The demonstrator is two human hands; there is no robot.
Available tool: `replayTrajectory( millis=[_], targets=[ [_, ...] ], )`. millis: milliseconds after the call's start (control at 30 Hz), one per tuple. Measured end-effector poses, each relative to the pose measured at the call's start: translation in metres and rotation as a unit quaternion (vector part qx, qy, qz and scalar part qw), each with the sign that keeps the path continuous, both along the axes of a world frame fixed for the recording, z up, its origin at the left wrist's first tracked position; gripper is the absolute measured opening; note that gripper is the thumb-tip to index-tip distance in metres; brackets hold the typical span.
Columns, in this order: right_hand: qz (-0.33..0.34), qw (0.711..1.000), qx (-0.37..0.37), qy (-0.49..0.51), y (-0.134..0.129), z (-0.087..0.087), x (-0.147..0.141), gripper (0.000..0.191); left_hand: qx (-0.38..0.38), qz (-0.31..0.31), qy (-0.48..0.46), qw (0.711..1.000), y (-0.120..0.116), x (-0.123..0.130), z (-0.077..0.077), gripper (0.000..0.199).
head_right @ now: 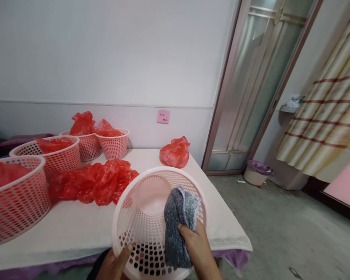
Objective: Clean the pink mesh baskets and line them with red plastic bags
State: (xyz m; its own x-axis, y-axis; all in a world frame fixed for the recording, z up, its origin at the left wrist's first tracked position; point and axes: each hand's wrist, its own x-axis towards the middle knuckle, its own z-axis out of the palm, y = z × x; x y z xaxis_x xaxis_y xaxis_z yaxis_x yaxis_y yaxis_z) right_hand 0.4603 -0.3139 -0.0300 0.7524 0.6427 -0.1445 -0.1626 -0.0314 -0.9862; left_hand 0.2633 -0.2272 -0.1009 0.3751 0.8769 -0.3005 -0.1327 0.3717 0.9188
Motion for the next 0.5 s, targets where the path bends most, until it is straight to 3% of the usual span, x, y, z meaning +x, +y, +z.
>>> replayTrajectory(
  millis=[100, 200, 333, 500],
  targets=[
    [-0.026, 0.998, 0.034, 0.048, 0.018, -0.008, 0.003, 0.031, 0.141, 0.045, 0.060, 0.987, 0.002, 0.000, -0.001, 0.059],
    [-0.082, 0.991, 0.049, 0.093, 0.039, -0.021, 0.011, 0.036, 0.210, 0.075, 0.077, 0.972, 0.001, 0.002, 0.000, 0.060],
    [-0.132, 0.986, 0.057, 0.085, 0.078, -0.047, 0.026, 0.033, 0.193, 0.062, 0.059, 0.977, -0.004, 0.008, 0.010, 0.062],
    [-0.171, 0.984, 0.040, -0.017, 0.128, -0.074, 0.039, 0.016, 0.137, 0.026, 0.066, 0.988, -0.005, 0.006, 0.024, 0.049]
  ],
)
